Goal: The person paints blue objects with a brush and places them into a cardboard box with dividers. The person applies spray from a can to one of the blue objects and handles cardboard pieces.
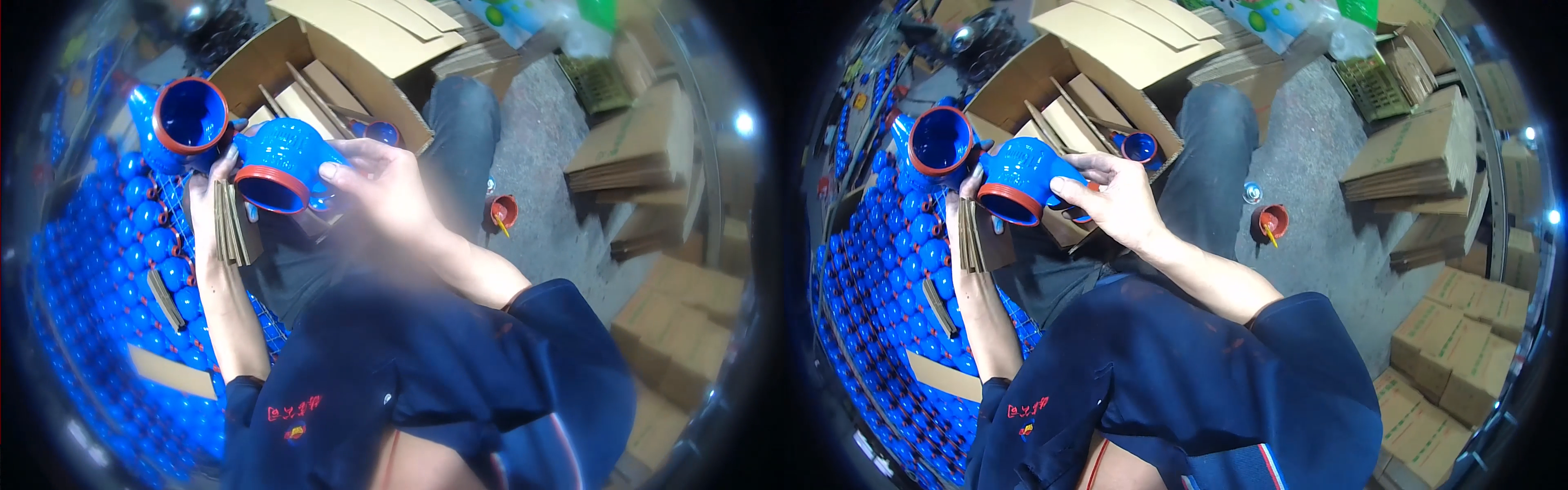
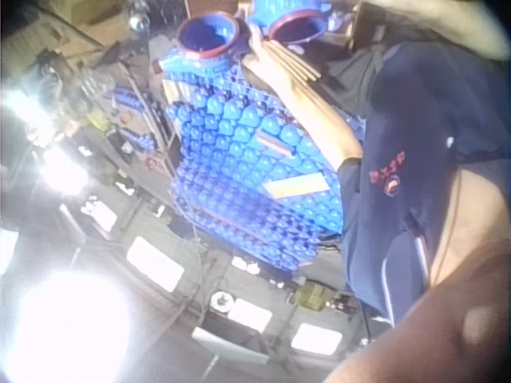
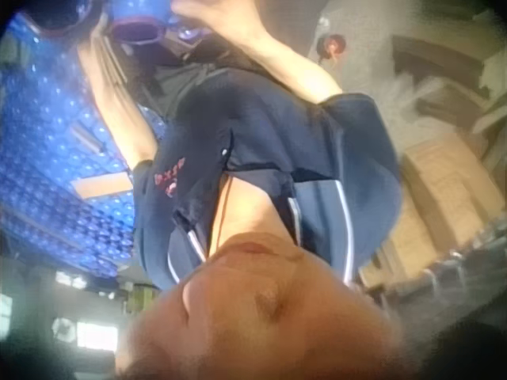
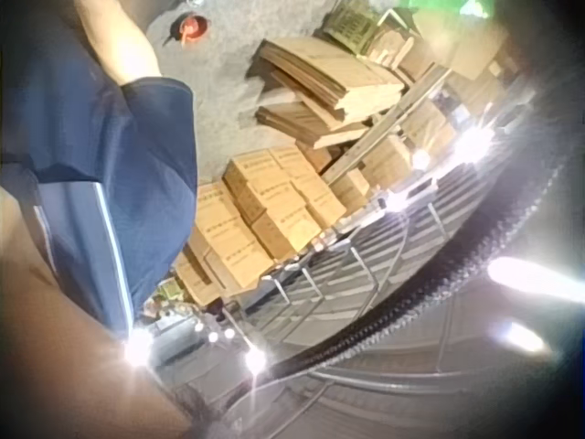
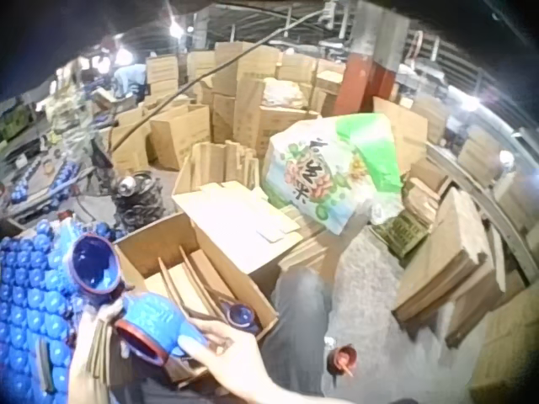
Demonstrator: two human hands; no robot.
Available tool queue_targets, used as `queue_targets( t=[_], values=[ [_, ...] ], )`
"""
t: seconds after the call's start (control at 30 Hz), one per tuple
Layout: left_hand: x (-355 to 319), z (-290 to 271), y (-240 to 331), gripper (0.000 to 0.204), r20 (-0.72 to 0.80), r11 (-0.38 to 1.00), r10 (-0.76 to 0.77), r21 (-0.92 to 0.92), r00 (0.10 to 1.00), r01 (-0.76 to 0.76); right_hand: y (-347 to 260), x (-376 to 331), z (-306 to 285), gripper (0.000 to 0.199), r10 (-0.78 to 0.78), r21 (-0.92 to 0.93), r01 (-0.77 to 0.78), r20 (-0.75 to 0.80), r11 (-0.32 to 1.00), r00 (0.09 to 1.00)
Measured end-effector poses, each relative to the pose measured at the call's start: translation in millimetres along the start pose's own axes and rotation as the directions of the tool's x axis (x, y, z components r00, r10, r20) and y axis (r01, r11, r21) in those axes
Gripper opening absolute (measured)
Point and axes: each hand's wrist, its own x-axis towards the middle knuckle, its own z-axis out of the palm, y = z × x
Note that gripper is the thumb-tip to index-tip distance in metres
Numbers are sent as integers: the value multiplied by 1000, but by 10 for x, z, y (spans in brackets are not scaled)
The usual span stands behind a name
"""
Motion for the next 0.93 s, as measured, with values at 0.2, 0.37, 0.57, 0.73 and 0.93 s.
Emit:
queue_targets(
  t=[0.2, 0.37, 0.57, 0.73, 0.93],
  values=[
    [188, 333, -248, 36, 253, 986, -20, -153, 967, 61, -52, -159, -357, 46, 14, 78, -6, -95, 997, 995],
    [462, 618, -501, 47, 505, 897, -226, -226, 833, 380, -321, -377, -638, 44, 48, 103, -28, -198, 994, 979],
    [208, 1457, -343, 45, 503, 871, -324, -172, 801, 460, -325, -525, -1057, 45, 23, 134, 19, -304, 991, 952],
    [202, 1772, -476, 37, 406, 959, -268, 29, 874, 281, -288, -671, -1359, 46, -17, 153, 80, -375, 985, 927],
    [473, 1744, -1042, 46, 492, 898, -414, 83, 766, 432, -115, -846, -1670, 48, -2, 237, 84, -327, 968, 945]
  ],
)
